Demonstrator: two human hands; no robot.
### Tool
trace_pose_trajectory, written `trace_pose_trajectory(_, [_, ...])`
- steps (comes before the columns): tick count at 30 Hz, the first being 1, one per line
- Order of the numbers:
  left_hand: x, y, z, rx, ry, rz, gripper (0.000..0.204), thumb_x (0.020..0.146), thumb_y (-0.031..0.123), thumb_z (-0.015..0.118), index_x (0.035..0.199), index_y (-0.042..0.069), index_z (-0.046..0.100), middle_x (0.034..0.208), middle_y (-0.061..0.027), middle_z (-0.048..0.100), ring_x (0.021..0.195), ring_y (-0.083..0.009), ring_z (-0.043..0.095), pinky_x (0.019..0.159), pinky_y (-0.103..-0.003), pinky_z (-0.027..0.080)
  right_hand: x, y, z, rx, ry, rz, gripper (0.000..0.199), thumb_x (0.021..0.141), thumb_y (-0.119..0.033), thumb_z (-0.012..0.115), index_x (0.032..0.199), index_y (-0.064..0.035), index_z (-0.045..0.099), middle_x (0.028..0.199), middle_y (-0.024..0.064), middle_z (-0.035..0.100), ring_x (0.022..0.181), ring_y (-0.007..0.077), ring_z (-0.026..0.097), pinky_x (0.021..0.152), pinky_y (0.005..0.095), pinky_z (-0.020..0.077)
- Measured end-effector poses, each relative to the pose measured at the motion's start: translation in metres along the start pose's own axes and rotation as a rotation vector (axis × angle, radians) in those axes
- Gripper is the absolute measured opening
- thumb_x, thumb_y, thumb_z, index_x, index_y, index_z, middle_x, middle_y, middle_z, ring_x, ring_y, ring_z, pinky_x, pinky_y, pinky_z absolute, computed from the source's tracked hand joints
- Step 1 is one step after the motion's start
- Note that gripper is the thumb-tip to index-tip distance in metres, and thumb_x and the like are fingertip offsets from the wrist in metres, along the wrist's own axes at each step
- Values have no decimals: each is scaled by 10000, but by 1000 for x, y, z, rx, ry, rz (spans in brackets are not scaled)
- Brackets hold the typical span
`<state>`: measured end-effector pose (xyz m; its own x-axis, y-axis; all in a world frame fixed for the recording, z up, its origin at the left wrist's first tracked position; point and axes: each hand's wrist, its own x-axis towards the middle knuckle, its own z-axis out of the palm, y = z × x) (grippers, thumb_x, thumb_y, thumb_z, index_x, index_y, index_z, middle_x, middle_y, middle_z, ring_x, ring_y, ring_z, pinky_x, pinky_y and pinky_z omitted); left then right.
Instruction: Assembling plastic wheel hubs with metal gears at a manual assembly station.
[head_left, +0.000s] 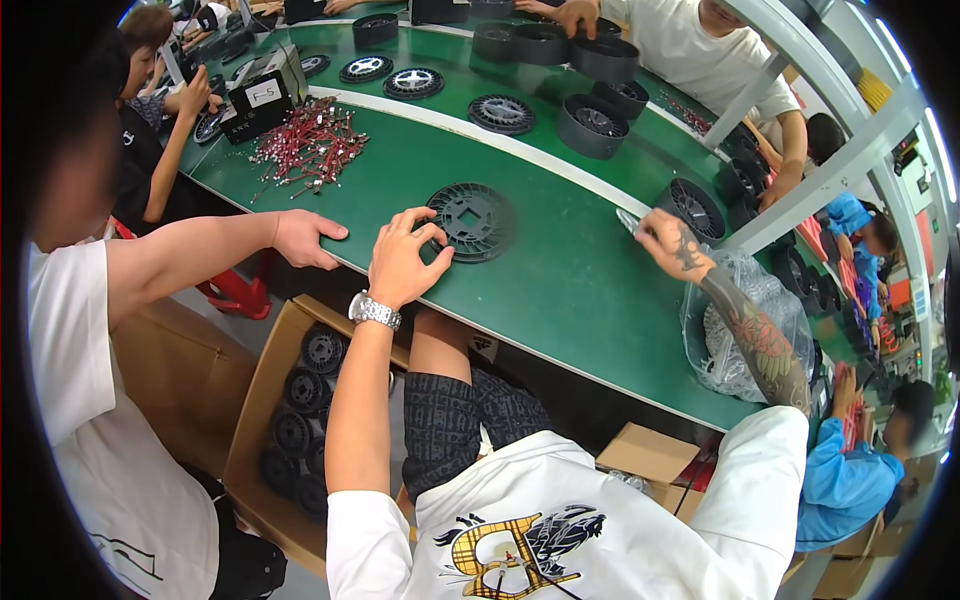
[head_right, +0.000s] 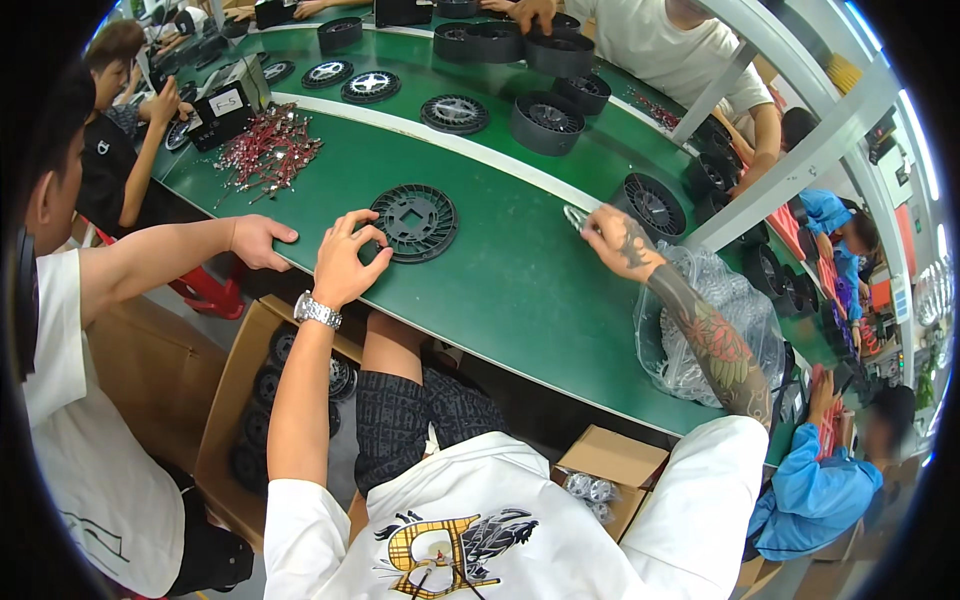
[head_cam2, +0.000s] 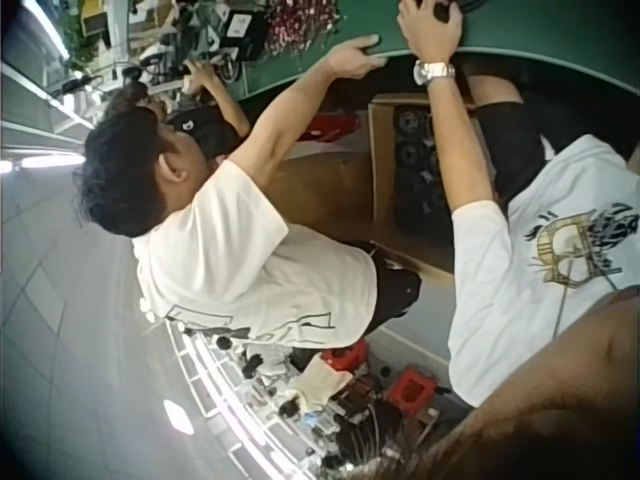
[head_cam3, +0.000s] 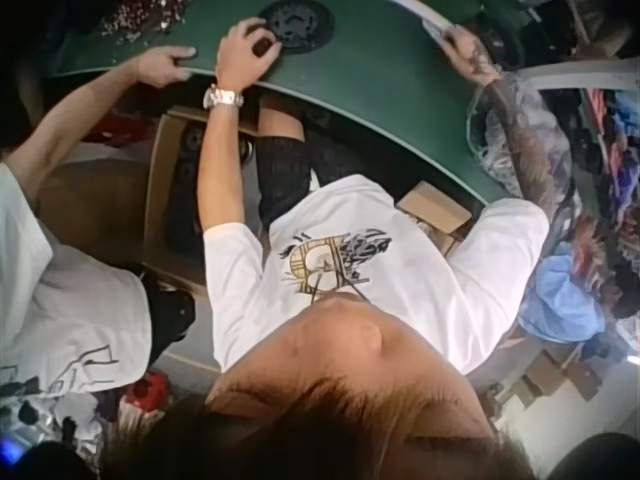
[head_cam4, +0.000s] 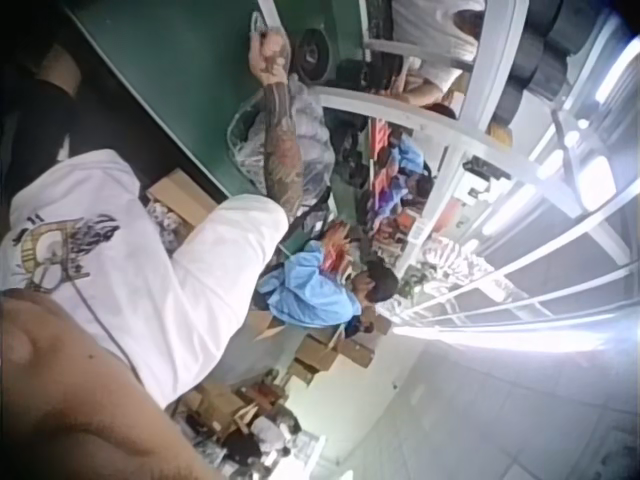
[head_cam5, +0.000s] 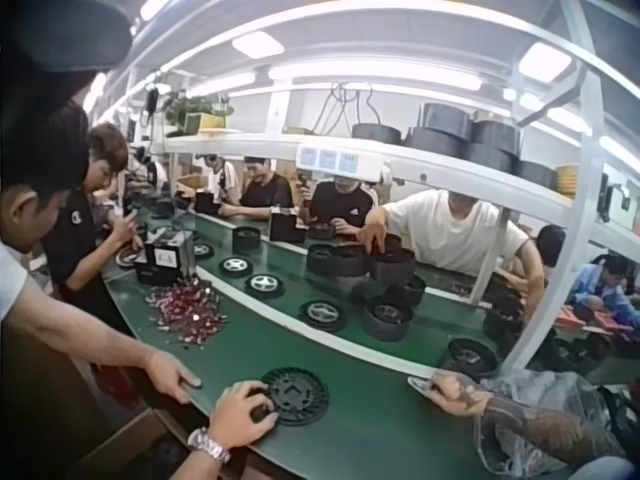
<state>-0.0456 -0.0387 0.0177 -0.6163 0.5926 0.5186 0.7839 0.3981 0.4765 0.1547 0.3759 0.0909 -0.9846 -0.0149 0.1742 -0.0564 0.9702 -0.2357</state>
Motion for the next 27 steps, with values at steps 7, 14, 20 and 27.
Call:
trace_pose_trajectory(7, [1,-1,0,2,10,5,156,829,246,755,902,115,711,1300,-56,639,1200,-296,587,996,-435,454,24,19,-22,647,-250,388,304,1093,-322,517,1142,-45,633,1088,46,669,999,157,637,860,322,528])
trace_pose_trajectory(14, [0,-1,0,-40,15,9,144,815,261,764,849,127,723,1258,-63,658,1155,-301,623,1002,-439,460,27,28,-14,829,-111,630,267,1078,-287,546,1262,-98,585,1086,20,700,989,114,653,864,295,522])
trace_pose_trajectory(20, [-1,1,-4,-76,-40,-52,177,805,240,783,887,107,698,1285,-55,649,1143,-304,625,974,-435,482,32,15,-13,493,-135,344,620,837,-15,671,1422,-169,535,1143,110,571,795,141,646,690,277,546])
trace_pose_trajectory(27, [2,3,-4,-96,34,-62,349,797,277,806,1099,145,691,1286,-50,619,1158,-294,628,1000,-431,472,30,11,-2,-48,-230,-123,302,818,-46,681,1118,-79,679,1065,173,586,857,321,658,802,408,552])
